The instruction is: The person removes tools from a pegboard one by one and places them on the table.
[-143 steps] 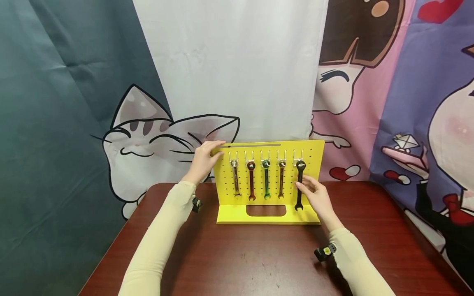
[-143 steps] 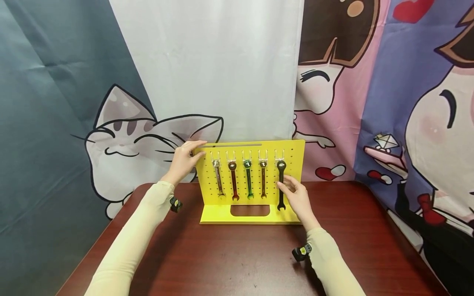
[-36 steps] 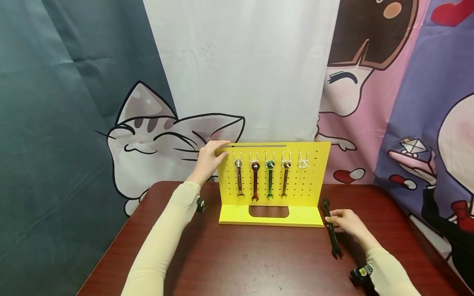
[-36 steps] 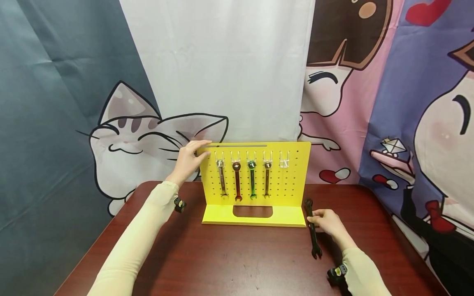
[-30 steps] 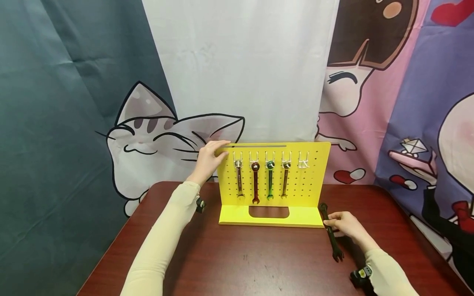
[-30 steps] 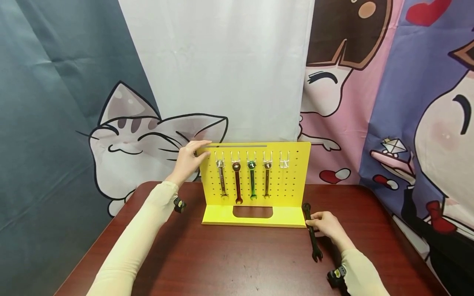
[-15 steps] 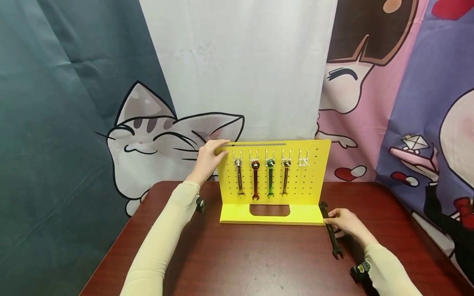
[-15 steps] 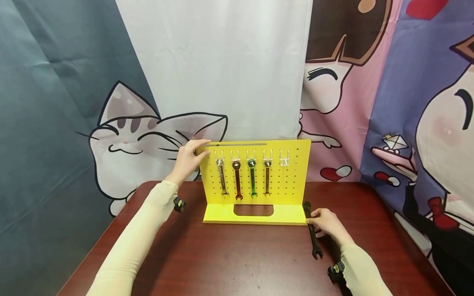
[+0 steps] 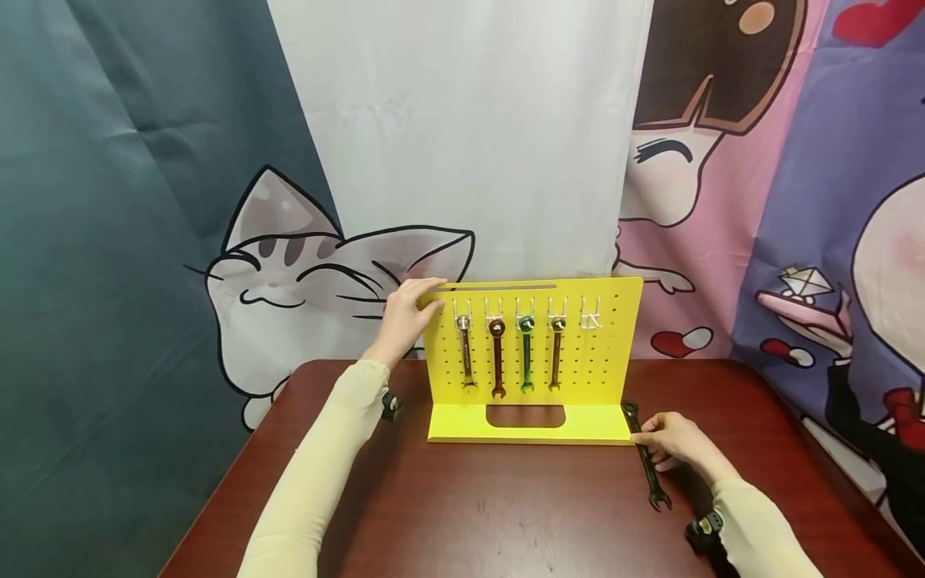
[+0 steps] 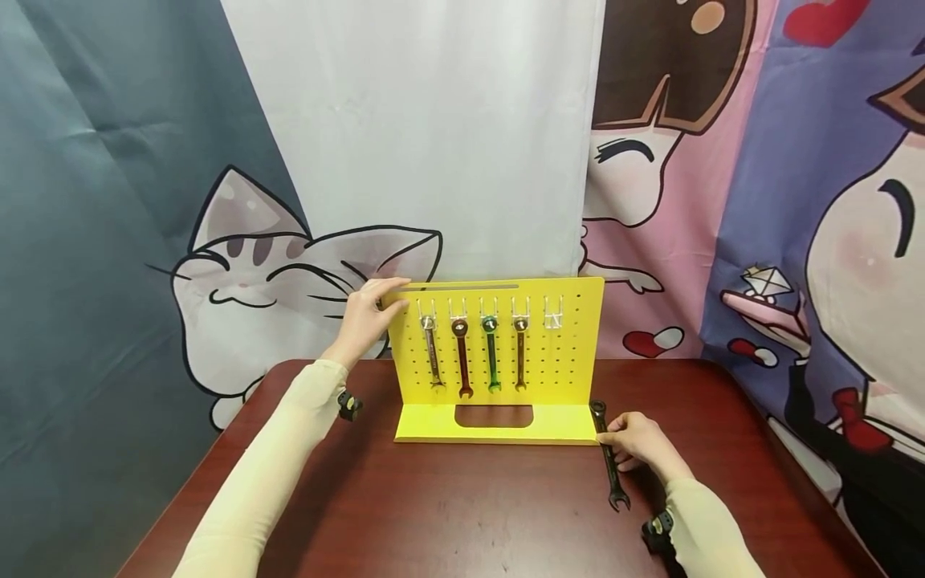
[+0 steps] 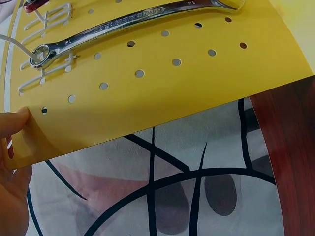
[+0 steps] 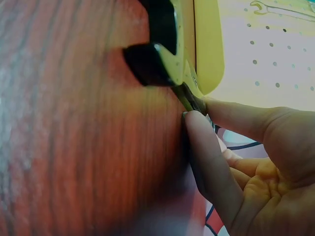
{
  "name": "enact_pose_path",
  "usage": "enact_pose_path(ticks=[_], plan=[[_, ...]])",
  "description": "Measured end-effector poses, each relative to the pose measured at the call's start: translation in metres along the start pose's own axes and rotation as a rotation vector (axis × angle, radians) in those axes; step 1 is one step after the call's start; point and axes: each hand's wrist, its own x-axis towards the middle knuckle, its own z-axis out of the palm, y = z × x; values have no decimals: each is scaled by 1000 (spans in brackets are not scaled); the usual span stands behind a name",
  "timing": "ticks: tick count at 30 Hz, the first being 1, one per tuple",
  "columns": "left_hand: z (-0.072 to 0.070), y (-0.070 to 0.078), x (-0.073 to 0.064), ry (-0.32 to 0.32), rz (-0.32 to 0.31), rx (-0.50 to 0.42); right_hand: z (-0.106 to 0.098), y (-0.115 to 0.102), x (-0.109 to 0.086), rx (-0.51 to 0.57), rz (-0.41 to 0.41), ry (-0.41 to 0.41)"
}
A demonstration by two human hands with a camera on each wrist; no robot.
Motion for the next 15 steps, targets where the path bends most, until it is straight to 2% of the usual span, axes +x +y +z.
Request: enact_pose_path(ticks=[8, 15], plan=[[-4, 0, -6, 9, -1, -4, 5, 1, 0, 18, 18, -10], [-4, 0, -2, -4, -12, -6, 2, -1, 2, 0, 33, -15]])
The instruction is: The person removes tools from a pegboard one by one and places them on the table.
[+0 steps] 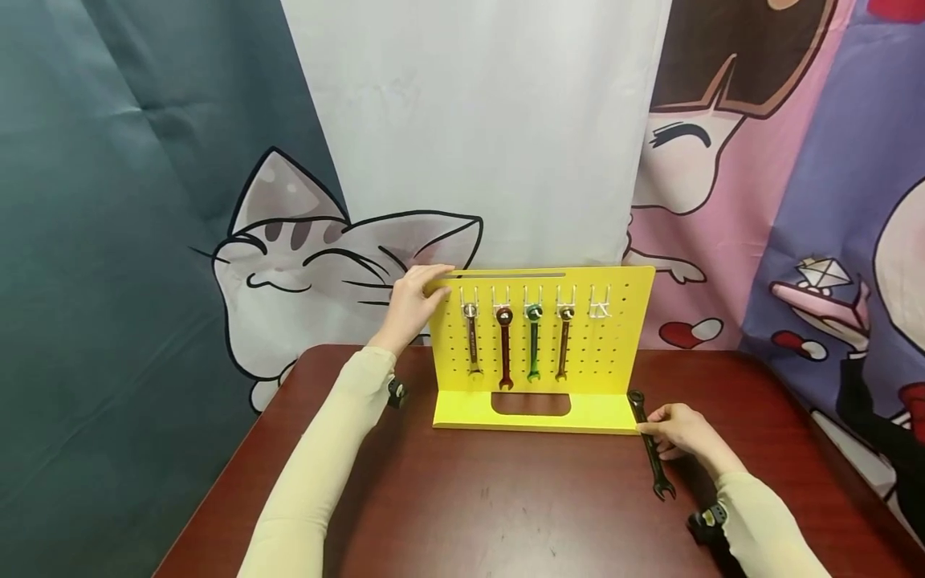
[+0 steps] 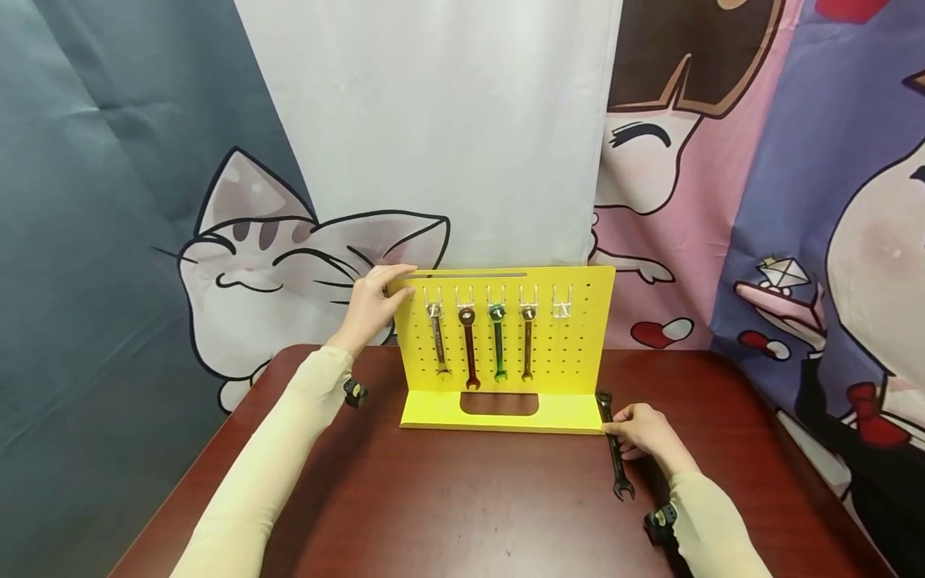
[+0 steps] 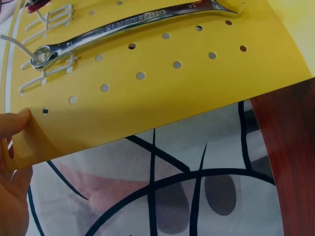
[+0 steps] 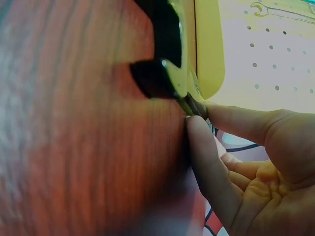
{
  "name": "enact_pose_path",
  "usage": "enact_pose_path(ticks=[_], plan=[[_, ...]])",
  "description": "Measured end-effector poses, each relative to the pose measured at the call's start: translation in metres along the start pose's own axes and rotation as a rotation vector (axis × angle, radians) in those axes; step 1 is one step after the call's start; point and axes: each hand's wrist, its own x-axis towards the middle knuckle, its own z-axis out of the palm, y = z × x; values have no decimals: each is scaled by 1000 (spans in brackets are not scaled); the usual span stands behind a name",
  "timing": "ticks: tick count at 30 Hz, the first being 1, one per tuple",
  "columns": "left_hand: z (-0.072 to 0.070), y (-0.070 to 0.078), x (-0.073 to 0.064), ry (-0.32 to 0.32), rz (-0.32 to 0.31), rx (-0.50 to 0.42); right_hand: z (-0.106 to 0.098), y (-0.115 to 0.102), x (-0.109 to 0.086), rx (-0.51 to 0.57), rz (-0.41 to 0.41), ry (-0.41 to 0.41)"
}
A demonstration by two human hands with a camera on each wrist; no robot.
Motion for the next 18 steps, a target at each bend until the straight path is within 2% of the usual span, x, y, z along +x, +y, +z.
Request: enact_pose_path(ticks=[4, 11, 18], plan=[[1, 2, 2, -3, -12, 6, -1, 1, -2, -3, -6, 13], [0, 5, 1, -26, -41, 24, -1, 3, -5, -27, -76, 42], [0, 7, 0, -14, -38, 21, -8, -5, -2, -117, -135, 97]])
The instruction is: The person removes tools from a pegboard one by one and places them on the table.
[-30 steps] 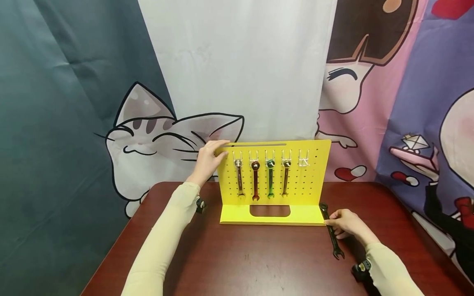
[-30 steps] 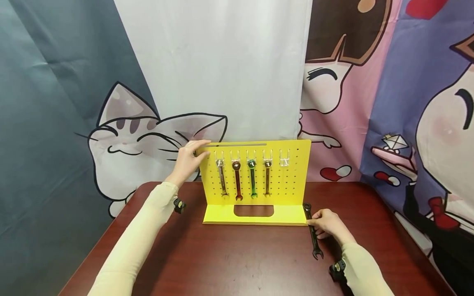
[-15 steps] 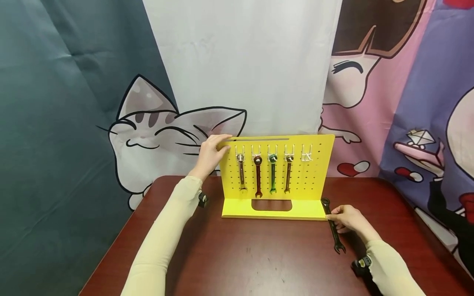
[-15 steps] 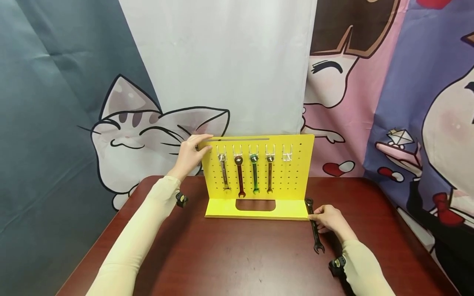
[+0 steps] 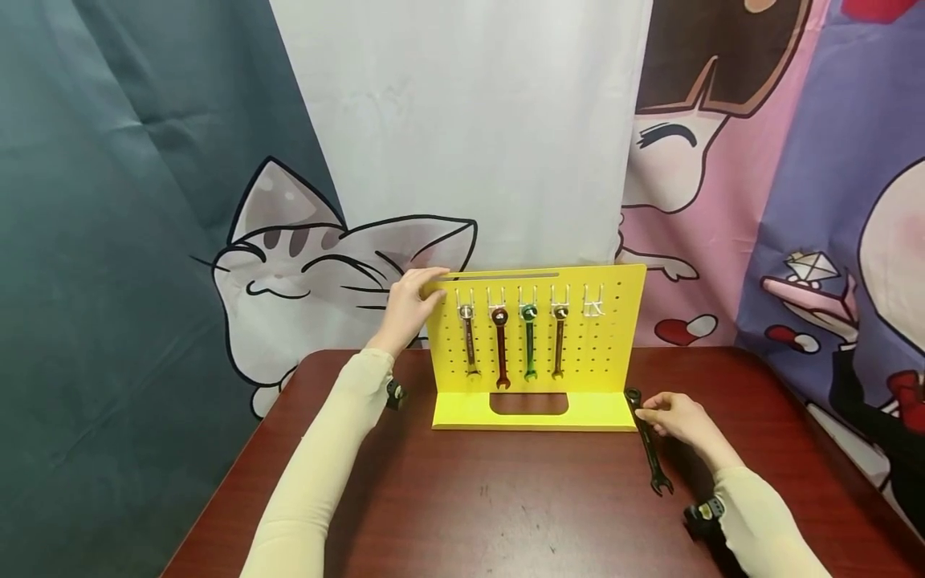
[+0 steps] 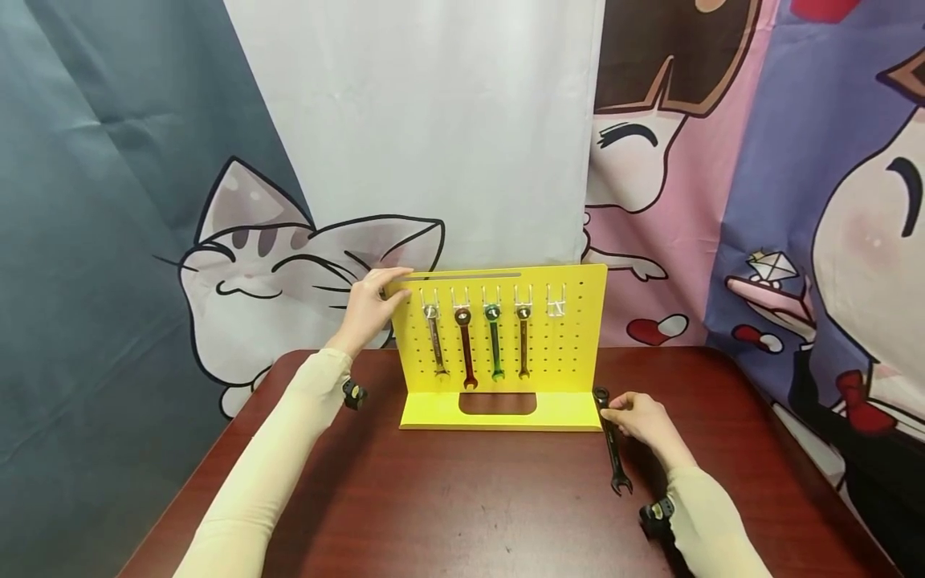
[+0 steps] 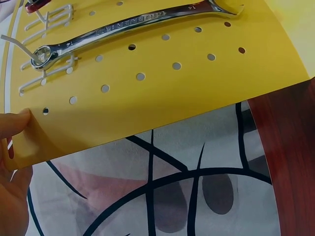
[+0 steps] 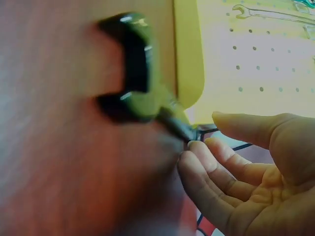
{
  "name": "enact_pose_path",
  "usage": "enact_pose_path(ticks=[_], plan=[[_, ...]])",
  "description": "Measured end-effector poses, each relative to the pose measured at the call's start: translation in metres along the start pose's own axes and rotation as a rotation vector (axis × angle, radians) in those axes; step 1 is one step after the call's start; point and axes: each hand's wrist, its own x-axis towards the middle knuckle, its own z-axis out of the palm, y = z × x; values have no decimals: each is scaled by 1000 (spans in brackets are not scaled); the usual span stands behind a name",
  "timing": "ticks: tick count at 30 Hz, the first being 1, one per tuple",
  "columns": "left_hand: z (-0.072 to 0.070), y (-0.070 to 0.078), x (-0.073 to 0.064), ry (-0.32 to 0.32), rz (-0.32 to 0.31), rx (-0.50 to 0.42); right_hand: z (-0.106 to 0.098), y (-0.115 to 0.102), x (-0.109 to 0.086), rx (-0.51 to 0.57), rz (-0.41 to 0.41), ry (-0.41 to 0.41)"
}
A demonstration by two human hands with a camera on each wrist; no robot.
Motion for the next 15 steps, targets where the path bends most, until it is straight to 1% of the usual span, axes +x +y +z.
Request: enact_pose_path(ticks=[7, 12, 15], plan=[[0, 0, -2, -5, -18, -9, -1, -19, 9, 8, -65, 2], [1, 1, -4, 1, -11, -6, 2, -36, 17, -16, -156, 28], [1, 1, -3, 10, 7, -3, 4, -49, 21, -26, -207, 49]])
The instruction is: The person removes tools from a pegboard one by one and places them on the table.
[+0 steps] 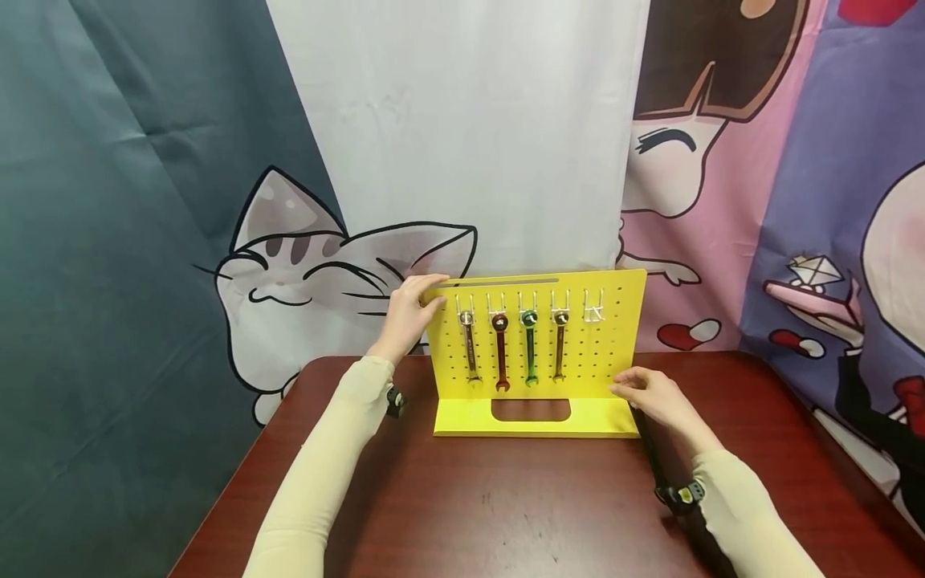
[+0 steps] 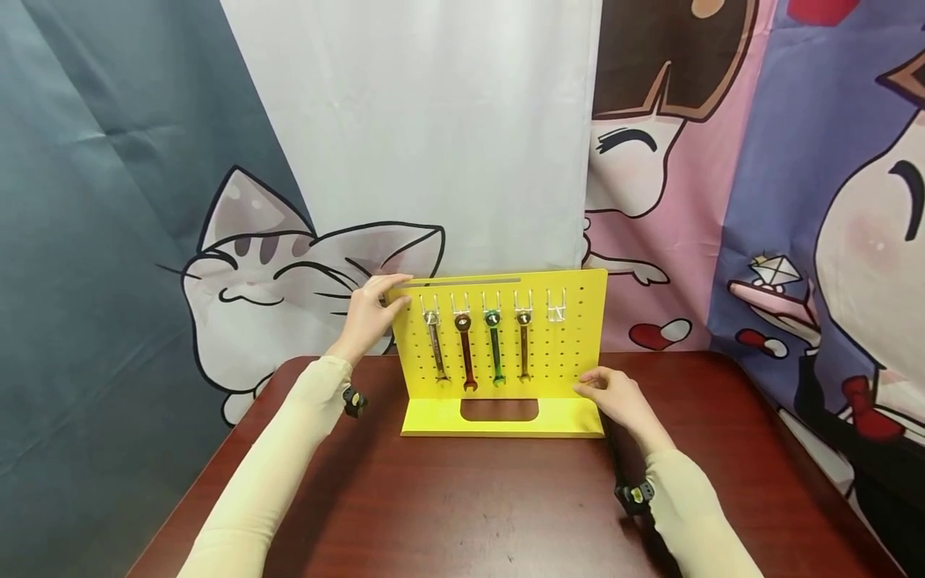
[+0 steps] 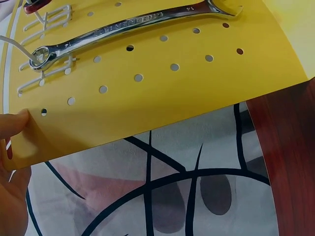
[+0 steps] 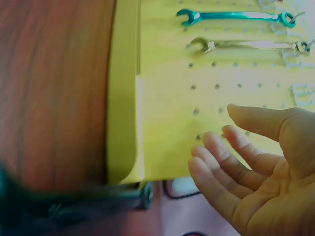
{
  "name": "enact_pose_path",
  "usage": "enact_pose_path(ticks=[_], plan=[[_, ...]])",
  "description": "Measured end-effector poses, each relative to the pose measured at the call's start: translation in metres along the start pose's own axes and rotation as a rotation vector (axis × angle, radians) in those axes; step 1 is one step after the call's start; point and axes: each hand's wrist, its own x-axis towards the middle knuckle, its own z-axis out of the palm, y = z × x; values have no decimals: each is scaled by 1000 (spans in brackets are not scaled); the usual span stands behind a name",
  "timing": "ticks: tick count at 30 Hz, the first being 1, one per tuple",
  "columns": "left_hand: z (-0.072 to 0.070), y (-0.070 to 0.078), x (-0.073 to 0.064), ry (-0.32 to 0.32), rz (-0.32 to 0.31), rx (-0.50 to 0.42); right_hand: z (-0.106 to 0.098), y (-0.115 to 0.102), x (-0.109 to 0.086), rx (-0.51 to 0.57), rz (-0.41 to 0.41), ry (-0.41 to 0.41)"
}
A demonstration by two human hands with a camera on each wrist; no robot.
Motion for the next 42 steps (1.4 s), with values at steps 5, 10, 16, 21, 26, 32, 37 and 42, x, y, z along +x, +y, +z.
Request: enact_pose_path(ticks=[5, 10, 16, 21, 26, 32, 37, 42], plan=[[0, -1, 0, 1, 6, -4, 2, -20, 7, -9, -47, 5], [0, -2, -1, -2, 0, 1, 3, -35, 13, 18, -54, -6], [1, -3, 0, 3, 14, 2, 6, -45, 21, 73, -72, 40], [1, -4, 4, 12, 21, -1, 7, -54, 27, 118, -105, 81], [0, -4, 4, 12, 11, -3, 8, -65, 31, 154, -113, 81], [1, -3, 3, -1, 5, -6, 15, -73, 37, 199, -111, 98], [2, -3, 0, -7, 3, -9, 20, -76, 40, 229, -116, 106], [2, -5, -1, 8, 19, -4, 23, -80, 44, 232, -92, 102]])
